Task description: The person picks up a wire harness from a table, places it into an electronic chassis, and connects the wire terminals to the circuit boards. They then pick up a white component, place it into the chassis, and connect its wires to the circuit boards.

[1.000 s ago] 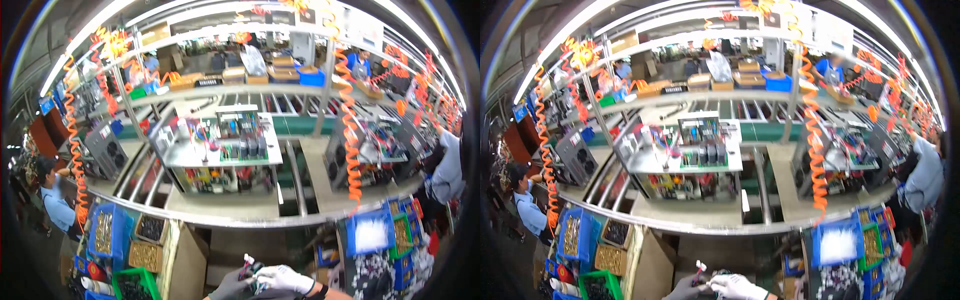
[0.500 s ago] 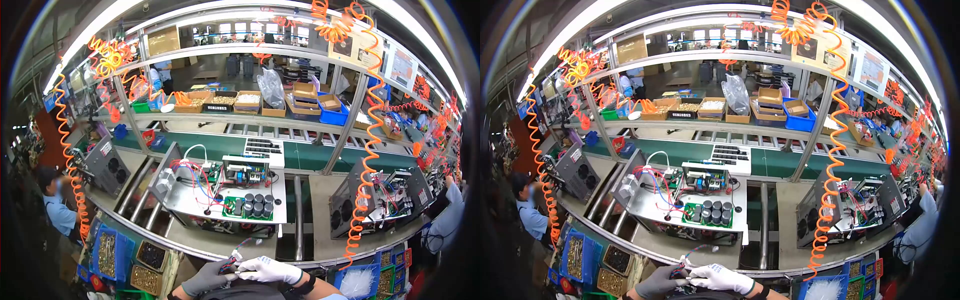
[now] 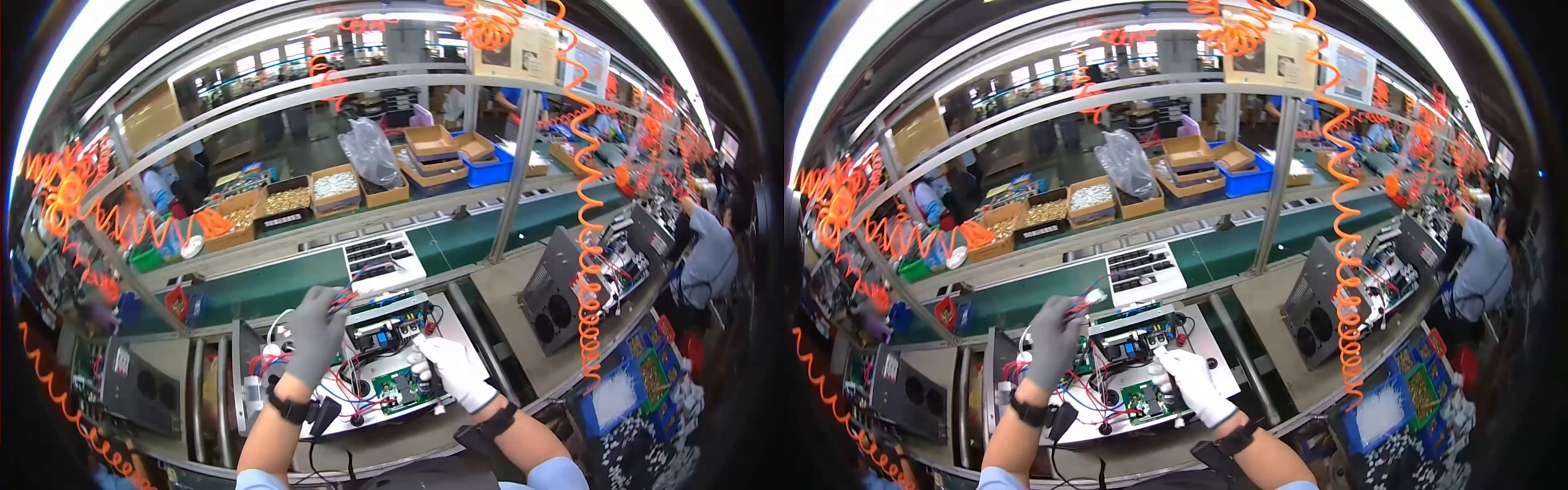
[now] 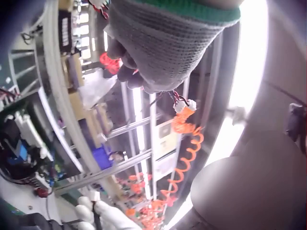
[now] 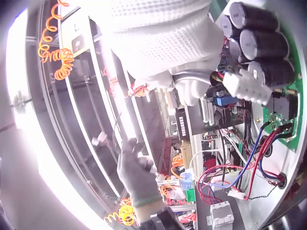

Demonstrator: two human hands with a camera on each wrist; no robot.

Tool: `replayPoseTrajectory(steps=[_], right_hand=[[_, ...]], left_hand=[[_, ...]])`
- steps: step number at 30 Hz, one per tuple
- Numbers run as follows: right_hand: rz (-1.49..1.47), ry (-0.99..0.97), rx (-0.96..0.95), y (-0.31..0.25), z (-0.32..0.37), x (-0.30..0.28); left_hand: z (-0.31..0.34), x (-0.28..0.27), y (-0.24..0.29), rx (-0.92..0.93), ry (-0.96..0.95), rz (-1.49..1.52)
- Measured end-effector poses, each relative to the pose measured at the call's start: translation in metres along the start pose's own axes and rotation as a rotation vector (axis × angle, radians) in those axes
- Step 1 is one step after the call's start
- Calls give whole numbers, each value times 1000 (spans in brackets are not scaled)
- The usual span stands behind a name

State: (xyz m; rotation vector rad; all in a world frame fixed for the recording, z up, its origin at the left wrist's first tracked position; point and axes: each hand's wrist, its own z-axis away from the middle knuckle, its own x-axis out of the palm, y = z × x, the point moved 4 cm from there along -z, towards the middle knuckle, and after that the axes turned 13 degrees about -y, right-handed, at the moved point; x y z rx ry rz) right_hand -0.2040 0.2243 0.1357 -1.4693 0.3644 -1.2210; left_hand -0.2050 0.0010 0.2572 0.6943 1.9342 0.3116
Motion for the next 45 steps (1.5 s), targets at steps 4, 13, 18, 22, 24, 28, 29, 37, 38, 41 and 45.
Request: replayPoseTrajectory(steps=[4, 13, 18, 22, 24, 28, 29, 37, 38, 41, 45], right_hand=[[-121, 97, -33, 33, -50, -8], [-8, 108, 71, 44, -83, -17], [101, 65, 57, 48, -87, -17], [208, 69, 46, 45, -83, -15], [170, 77, 28, 46, -84, -13], [124, 155, 17, 41, -79, -8], [97, 176, 5, 39, -79, -7], [198, 87, 3, 33, -80, -7], [196, 98, 17, 32, -79, -6], [183, 120, 25, 39, -84, -8], [200, 119, 24, 37, -85, -6]], left_hand=[[-32, 72, -21, -88, -310, -151], [-41, 102, -25, 65, -675, -371], [-38, 107, -25, 65, -617, -494], [-35, 114, -33, 123, -562, -520], [-35, 116, -36, 108, -547, -498], [-33, 116, -37, 78, -503, -447], [-33, 116, -39, 86, -500, -445], [-34, 117, -39, 79, -508, -444], [-35, 116, -39, 81, -506, -445], [-36, 118, -40, 57, -533, -437], [-34, 119, -43, 78, -498, -421]])
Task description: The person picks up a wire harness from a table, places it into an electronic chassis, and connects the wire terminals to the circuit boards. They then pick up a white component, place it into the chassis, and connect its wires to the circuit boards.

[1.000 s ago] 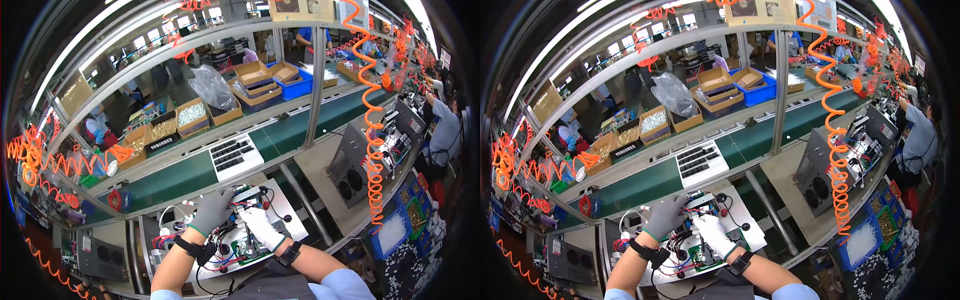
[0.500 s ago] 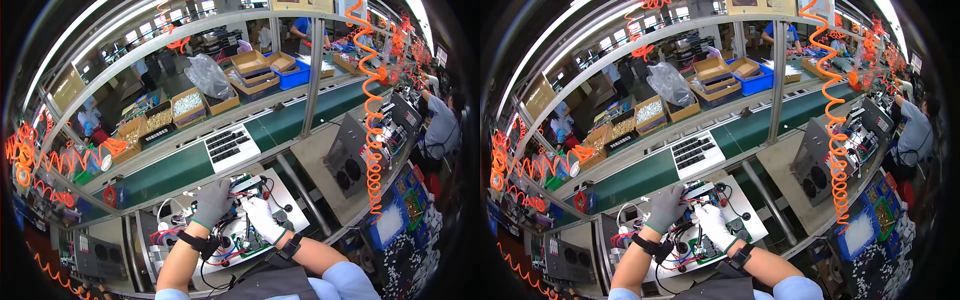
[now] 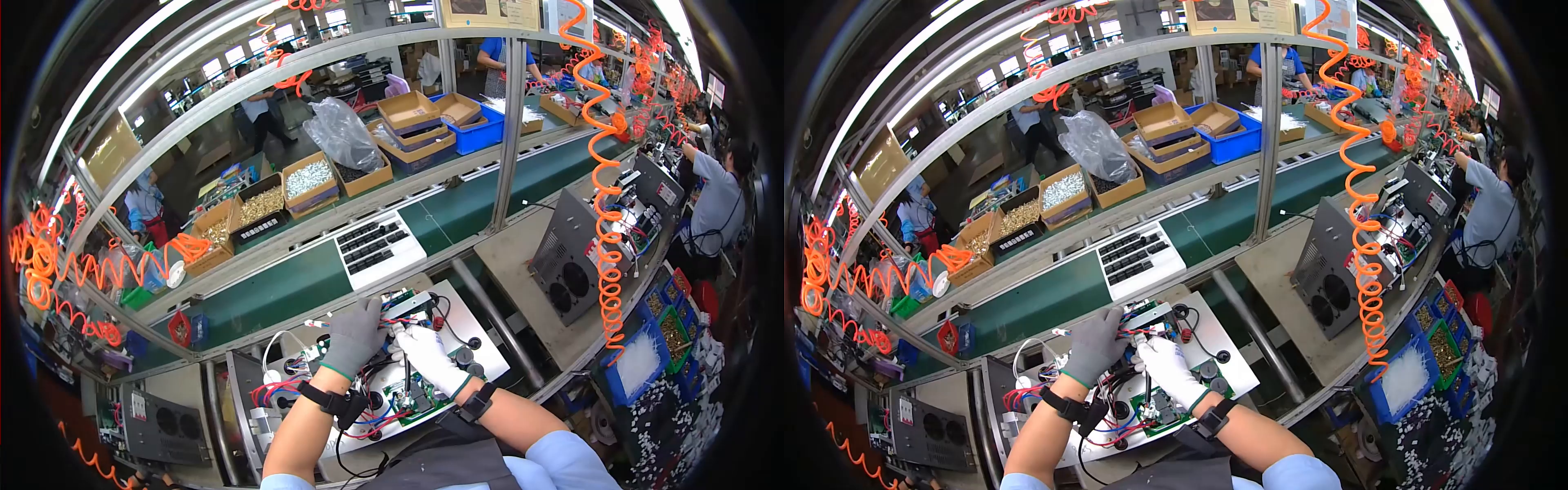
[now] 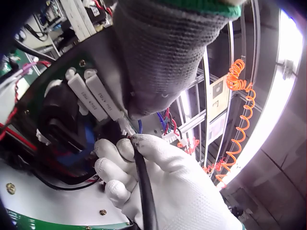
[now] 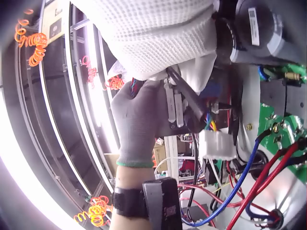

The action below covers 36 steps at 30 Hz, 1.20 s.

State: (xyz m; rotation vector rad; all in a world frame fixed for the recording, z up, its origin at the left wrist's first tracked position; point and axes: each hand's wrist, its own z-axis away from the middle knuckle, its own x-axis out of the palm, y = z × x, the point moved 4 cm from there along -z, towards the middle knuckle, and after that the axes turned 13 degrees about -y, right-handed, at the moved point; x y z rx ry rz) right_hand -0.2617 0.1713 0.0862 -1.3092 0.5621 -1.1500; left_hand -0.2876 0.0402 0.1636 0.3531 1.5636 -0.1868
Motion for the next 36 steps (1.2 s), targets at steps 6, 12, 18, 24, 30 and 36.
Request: replayPoseTrajectory(steps=[6, 12, 18, 24, 30, 36], right_hand=[[124, -49, 43, -1, -3, -11], [187, 26, 88, -10, -3, -13], [31, 70, 31, -10, -5, -10], [483, -7, -1, -16, 5, -25], [610, -21, -131, -9, 11, -15], [409, -6, -46, 5, -6, -7]], left_hand=[[-1, -8, 5, -72, -42, 12], [-5, -2, -3, -127, -143, 17], [-6, -3, -1, -137, -188, 38], [3, -19, 4, -42, -152, 30], [1, -9, 0, -83, -203, 22], [0, -8, -1, -65, -193, -8]])
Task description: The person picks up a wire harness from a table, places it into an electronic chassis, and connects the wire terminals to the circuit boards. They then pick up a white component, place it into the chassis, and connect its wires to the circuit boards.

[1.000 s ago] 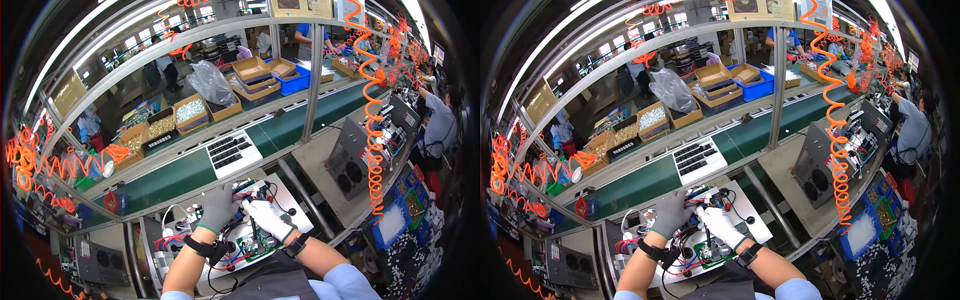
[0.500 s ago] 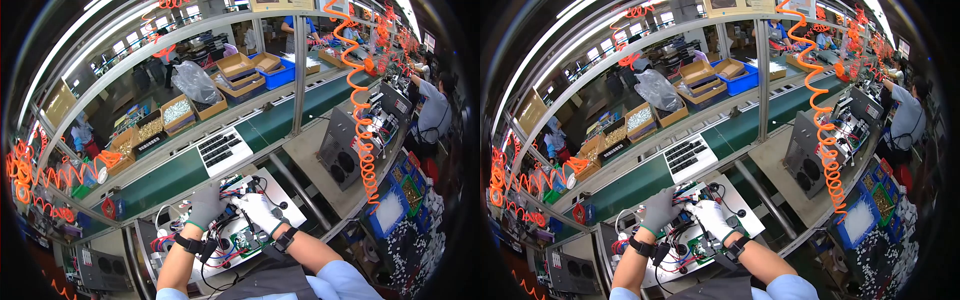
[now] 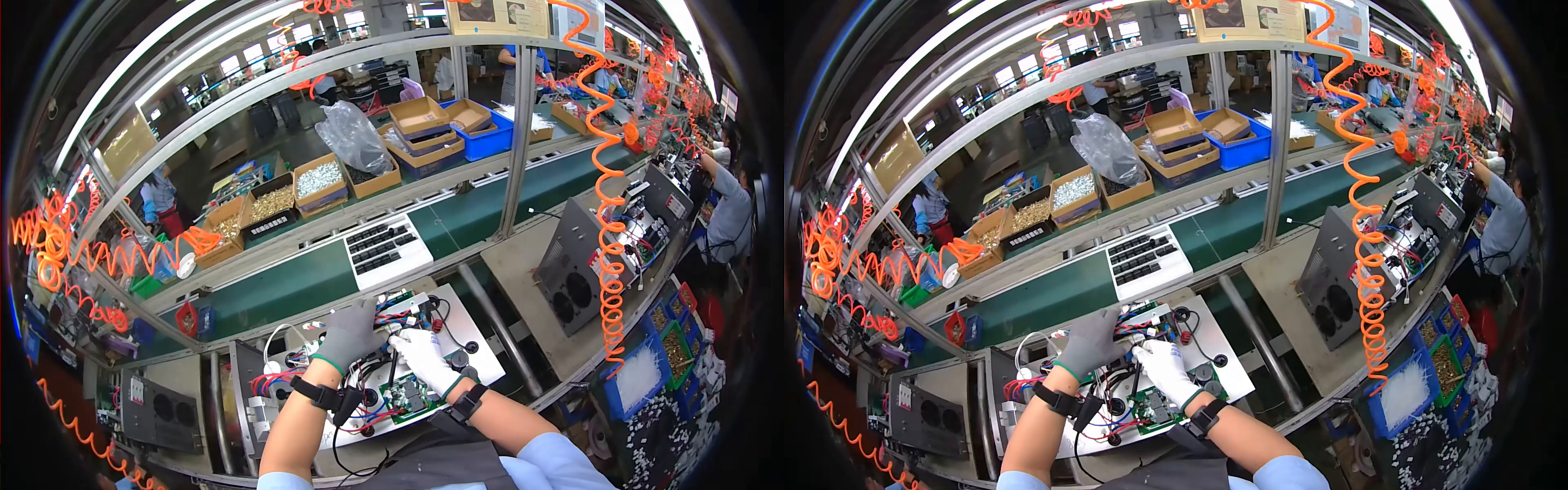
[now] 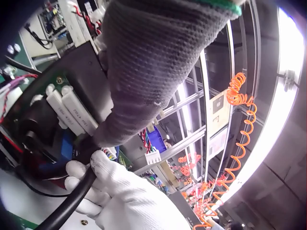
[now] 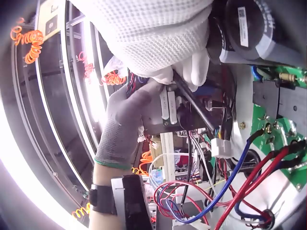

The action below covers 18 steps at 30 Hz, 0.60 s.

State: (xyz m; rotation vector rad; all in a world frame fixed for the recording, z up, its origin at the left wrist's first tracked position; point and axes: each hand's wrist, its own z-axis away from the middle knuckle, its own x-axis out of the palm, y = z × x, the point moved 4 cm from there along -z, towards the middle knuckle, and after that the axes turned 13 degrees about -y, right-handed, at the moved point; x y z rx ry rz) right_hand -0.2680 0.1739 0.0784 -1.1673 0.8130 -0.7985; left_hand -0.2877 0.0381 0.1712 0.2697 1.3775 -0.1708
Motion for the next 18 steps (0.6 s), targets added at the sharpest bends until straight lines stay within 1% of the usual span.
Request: replayPoseTrajectory(steps=[1, 3, 5, 6, 7, 9, 10, 11, 12, 13, 14, 15, 16, 17, 18], right_hand=[[-65, 35, -6, 1, 0, 1], [-41, 18, 6, -1, 5, -2], [-432, -79, -2, -7, 6, -3], [-450, -104, 1, -13, 15, -9], [-501, -110, 13, -14, 22, -10], [-647, -199, -13, -27, 41, -18], [-788, -274, -122, -25, 42, -18], [-765, -320, -151, -27, 43, -16], [-659, -276, -180, -32, 43, -15], [-557, -230, -206, -38, 45, -13], [-552, -234, -206, -40, 44, -9], [-321, -182, -239, -43, 41, -8], [-93, -126, -272, -47, 38, -7], [-93, -127, -276, -47, 34, -8], [177, -112, -295, -48, 29, -11]], left_hand=[[0, 1, 0, 22, 29, -3], [2, -1, 4, 44, 64, -2], [5, -7, 7, -20, -49, 37], [3, -5, 2, -28, -55, 52], [4, -11, 3, -58, -100, 125], [6, -11, -5, 39, 4, 327], [4, -8, -11, 36, 27, 334], [1, -4, -16, 59, 100, 378], [-1, -3, -21, 82, 168, 418], [-4, -1, -23, 79, 175, 421], [-6, 2, -28, 28, 172, 623], [-7, 4, -33, -21, 170, 822], [0, -6, -31, -38, 231, 827], [2, -7, -33, -38, 234, 824], [6, -7, -37, -53, 296, 825]])
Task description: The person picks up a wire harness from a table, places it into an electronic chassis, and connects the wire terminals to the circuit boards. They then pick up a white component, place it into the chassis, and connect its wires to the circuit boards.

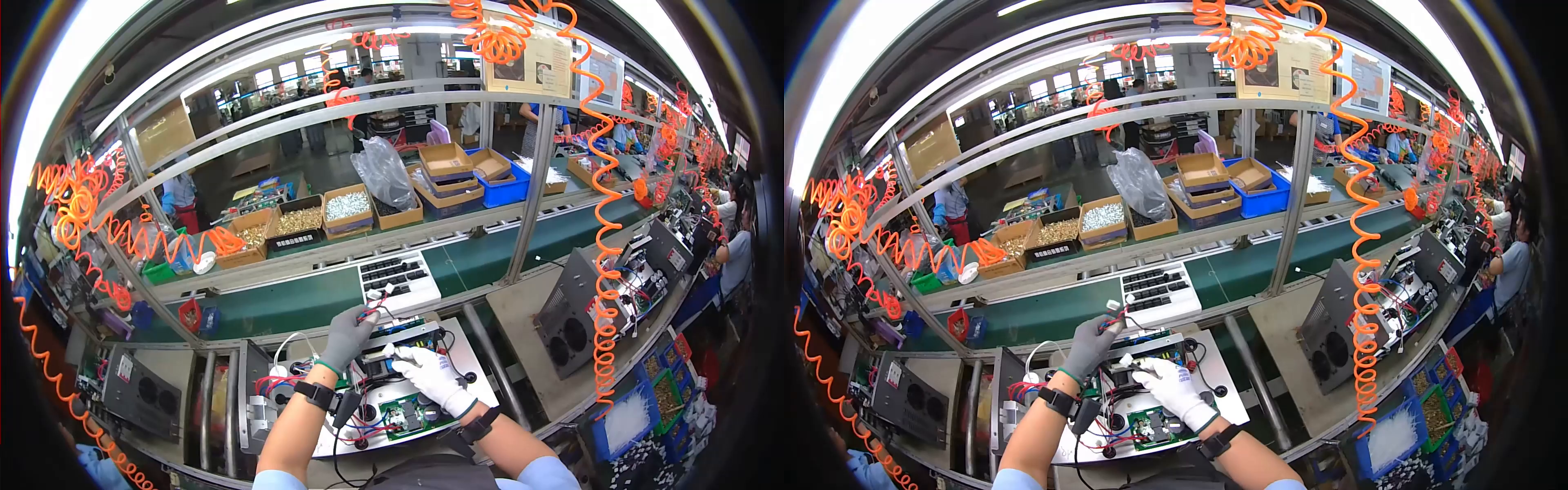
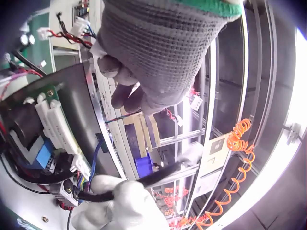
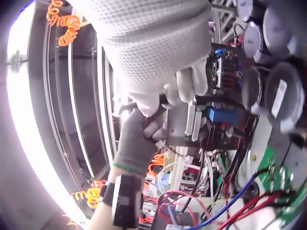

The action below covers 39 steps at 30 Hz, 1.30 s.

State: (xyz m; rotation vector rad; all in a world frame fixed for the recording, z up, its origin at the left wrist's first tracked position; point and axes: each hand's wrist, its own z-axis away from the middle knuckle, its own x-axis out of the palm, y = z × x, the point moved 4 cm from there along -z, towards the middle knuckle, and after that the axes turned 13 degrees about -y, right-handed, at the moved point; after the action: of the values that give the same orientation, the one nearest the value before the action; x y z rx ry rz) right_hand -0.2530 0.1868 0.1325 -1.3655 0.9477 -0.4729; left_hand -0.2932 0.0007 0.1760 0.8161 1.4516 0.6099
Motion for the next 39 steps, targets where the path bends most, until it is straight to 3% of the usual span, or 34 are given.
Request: replayPoseTrajectory(steps=[1, 2, 3, 5, 9, 11, 14, 16, 19, 22, 26, 29, 33, 35, 38, 39], right_hand=[[270, -21, -5, -2, -4, -3], [450, -160, 60, -5, -8, -5], [546, -275, 152, -11, -9, -7], [686, -299, 175, -13, -15, -8], [650, -243, 205, 5, -27, -8], [417, 23, 82, 14, -20, -9], [257, 56, 115, 24, -8, -4], [186, 54, 162, 30, -3, -2], [209, 188, 13, 36, -7, -3], [665, -17, 41, 37, -21, 7], [807, -168, 171, 4, -23, 3], [901, -185, 145, 2, -26, 0], [746, 151, -54, 35, -20, 7], [695, 103, -8, 21, -21, 6], [898, -122, 95, 3, -29, 3], [898, -115, 93, -3, -26, 0]], left_hand=[[3, -5, -2, 12, 62, 1], [6, -4, -8, -27, 36, 25], [9, -2, -15, -68, 9, 52], [16, -4, -13, 65, 69, -94], [18, 0, -3, 134, -113, -249], [24, 3, 13, 102, -144, -451], [23, 13, 27, 63, -186, -644], [18, 22, 23, 71, -173, -690], [18, 31, 21, 98, -107, -748], [20, 34, 22, 115, -25, -753], [21, 33, 17, 117, -14, -740], [20, 30, 15, 121, -41, -677], [21, 24, 20, 104, -60, -625], [20, 21, 22, 69, -114, -521], [18, 20, 23, 39, -175, -556], [18, 20, 24, 27, -189, -574]])
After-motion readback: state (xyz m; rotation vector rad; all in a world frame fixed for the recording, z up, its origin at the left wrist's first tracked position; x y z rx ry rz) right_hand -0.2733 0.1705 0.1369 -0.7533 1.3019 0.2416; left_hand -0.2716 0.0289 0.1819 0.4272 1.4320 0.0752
